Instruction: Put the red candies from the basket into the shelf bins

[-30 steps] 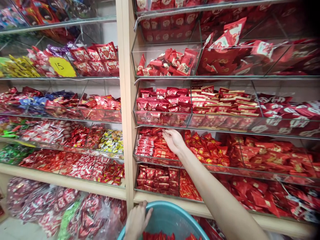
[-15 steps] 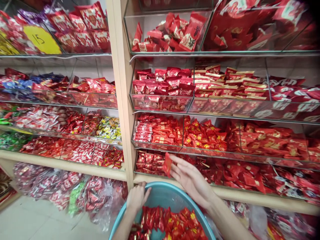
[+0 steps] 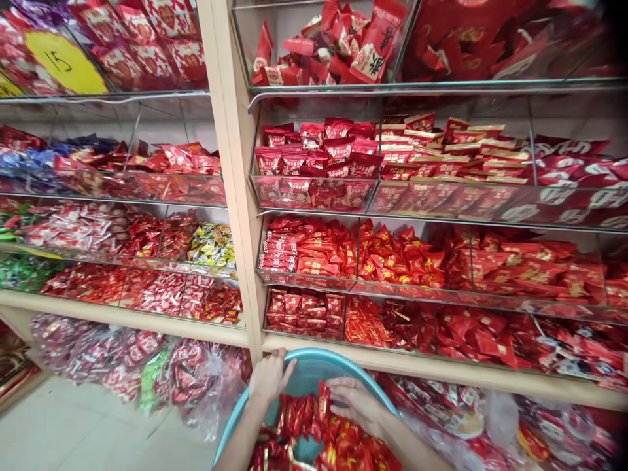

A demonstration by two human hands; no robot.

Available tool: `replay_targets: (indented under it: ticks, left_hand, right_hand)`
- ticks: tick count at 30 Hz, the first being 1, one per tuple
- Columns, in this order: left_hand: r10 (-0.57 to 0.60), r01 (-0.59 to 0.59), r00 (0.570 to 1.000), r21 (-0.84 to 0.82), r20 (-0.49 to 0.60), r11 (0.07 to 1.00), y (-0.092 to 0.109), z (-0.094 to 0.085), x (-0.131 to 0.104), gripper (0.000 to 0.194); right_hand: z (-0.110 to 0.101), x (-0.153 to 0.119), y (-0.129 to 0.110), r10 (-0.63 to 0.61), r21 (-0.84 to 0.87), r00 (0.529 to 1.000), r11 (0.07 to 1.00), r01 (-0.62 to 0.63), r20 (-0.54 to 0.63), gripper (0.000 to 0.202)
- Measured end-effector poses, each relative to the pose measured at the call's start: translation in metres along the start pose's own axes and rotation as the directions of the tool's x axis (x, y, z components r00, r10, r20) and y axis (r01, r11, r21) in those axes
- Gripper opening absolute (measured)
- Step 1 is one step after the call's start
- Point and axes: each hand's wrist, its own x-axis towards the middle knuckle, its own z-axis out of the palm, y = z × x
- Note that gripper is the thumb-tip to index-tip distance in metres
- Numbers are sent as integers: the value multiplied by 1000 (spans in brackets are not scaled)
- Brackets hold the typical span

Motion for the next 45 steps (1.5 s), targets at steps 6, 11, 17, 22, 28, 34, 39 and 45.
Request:
replay_targets:
  ticks: [6, 11, 17, 22, 28, 34, 39, 45]
  left_hand:
    - [9, -8, 1000, 17, -19, 1000, -1, 3, 1, 51]
    - [21, -21, 998, 6, -59, 1000, -3, 9, 1, 50]
    - [27, -26, 997, 3, -73, 1000, -5, 12, 2, 50]
    - [6, -7, 999, -21, -41, 1000, -6, 14, 3, 49]
    - [-13, 12, 1000, -63, -16, 998, -7, 16, 4, 49]
    - [-5, 2, 999, -52, -49, 999, -8, 20, 4, 50]
    - [-14, 11, 999, -58, -44, 998, -9, 20, 4, 49]
    - [-17, 14, 999, -75, -38, 997, -9, 20, 3, 49]
  right_hand:
    - [6, 11, 10, 40, -68, 997, 997, -45, -68, 26]
    - [12, 17, 19, -9, -158, 997, 987, -3, -75, 24]
    - [10, 25, 27, -234, -534, 972, 820, 206, 16, 12]
    - [28, -14, -20, -510, -737, 837, 485, 470, 197, 20]
    - [88, -97, -163, -670, -630, 494, 51, 775, 553, 24]
    - [116, -84, -274, -679, -686, 251, -501, 528, 690, 26]
    - [132, -53, -303, -671, -761, 362, -540, 359, 647, 30]
    - [151, -35, -308, -634, -766, 434, -575, 289, 640, 36]
